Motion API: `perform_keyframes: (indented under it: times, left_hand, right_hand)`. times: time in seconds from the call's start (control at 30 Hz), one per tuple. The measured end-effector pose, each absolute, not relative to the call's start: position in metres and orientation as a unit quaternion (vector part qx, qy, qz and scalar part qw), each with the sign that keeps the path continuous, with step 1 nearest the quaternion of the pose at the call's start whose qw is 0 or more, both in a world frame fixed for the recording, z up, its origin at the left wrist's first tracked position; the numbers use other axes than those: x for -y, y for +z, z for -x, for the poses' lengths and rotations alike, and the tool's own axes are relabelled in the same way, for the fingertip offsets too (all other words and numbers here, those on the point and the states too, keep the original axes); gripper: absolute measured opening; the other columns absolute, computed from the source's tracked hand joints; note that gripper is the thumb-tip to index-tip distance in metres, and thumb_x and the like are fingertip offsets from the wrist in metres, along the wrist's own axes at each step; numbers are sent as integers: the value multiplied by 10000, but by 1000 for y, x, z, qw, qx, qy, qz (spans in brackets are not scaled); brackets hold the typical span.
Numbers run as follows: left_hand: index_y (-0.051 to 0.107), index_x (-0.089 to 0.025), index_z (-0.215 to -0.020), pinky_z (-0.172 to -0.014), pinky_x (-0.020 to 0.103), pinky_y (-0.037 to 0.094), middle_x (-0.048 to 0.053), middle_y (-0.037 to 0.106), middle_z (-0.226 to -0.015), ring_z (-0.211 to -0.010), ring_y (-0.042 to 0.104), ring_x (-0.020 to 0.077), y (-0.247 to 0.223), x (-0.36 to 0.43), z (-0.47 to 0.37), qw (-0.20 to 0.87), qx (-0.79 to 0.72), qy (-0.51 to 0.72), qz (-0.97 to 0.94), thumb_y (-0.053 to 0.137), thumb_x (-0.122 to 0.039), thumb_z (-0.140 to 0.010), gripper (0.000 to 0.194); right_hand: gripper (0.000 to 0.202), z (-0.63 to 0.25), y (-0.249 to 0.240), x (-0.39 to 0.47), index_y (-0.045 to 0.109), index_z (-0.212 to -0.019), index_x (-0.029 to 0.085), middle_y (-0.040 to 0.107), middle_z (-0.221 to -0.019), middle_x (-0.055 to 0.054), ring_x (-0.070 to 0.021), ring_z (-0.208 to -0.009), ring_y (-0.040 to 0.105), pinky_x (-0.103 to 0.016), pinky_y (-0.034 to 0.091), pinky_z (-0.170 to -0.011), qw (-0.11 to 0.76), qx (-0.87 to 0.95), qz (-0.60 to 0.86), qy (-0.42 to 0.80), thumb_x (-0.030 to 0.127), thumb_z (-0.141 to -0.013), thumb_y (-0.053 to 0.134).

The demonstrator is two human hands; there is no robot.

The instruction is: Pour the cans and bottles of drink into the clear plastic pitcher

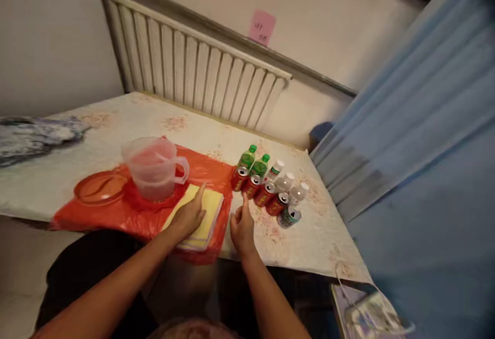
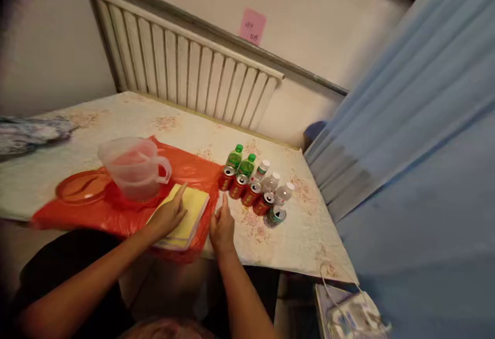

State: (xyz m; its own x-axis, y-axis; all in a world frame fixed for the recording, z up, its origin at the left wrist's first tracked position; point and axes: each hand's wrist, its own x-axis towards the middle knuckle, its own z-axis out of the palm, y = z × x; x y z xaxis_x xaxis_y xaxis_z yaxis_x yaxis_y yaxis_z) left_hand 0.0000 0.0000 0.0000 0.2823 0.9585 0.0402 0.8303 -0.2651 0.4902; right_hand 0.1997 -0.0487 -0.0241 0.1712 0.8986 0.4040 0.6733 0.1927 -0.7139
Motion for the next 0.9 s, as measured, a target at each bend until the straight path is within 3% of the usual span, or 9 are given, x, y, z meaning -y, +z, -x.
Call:
perform_keyframes:
  times: [0.13,0.3,0.6,0.9]
  left_hand:
    - [-86,-152,-1604,-741,309,457,122,750,-1022,-908,724,262,-13,-5,-2,187,-602,105,-769,449,-172,-898,886]
    - [-108,-149,-1597,-745,316,461,163,745,-1119,-957,732,279,-32,-10,1,195,-612,75,-763,444,-169,-884,902]
    - [-73,-153,-1601,-794,336,473,182,724,-1190,-1011,729,289,-39,-10,1,186,-615,66,-763,431,-161,-882,878]
    - [-72,-161,-1605,-829,345,477,175,709,-1236,-1032,718,285,-37,-7,0,183,-613,63,-766,430,-168,-888,875]
  right_hand:
    - [867,-196,-29,33,139,-1612,87,623,-697,4,-194,-609,596,-260,447,-595,352,642,663,156,91,-807,460]
    - [901,-193,-30,27,100,-1620,103,758,-906,-104,-269,-790,712,-307,499,-659,257,655,686,185,122,-814,502]
    - [811,-198,-48,30,72,-1617,66,748,-1129,-206,-312,-992,733,-368,540,-786,267,648,682,209,204,-919,462]
    - [805,-200,-55,29,84,-1618,76,741,-1163,-198,-308,-1030,725,-371,545,-830,280,643,681,208,222,-928,472]
